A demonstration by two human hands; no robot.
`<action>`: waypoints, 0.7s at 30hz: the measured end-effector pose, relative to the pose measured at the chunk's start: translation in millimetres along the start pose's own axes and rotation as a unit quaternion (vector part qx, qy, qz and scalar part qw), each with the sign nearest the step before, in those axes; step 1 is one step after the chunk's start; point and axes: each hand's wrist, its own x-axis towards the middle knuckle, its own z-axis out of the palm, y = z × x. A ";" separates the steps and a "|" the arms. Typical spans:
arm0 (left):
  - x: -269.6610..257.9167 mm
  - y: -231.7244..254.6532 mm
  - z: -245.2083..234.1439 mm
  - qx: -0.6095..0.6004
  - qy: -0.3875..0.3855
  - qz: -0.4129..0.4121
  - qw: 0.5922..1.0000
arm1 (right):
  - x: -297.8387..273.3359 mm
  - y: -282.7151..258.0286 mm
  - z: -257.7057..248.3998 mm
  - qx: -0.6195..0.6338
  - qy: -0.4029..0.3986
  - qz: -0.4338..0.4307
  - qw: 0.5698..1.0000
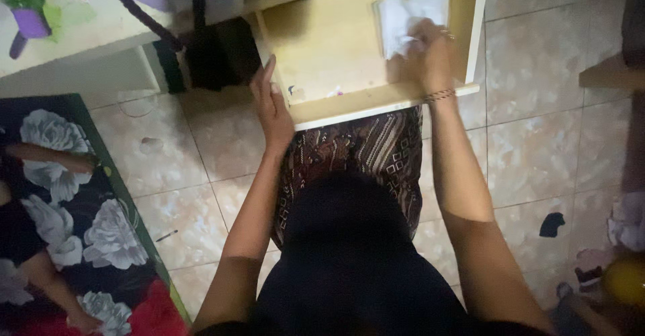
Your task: The person removes small items from a drawer, including a plastic bag and hair accessories, then wipes the interior of the drawer with a tissue. The person continues wiping the drawer surface repeatedly.
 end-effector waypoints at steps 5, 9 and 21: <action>4.6 -0.3 0.7 0.019 0.002 0.016 1.000 | -5.1 6.0 14.6 -0.152 -0.031 -0.018 0.988; -1.2 -1.2 -0.1 0.003 -0.002 -0.006 1.000 | -4.9 -44.3 65.1 -0.169 -0.173 -0.020 0.970; 2.2 -3.5 -1.5 -0.018 0.017 0.027 0.999 | -2.7 -20.4 50.0 0.299 0.057 -0.012 0.952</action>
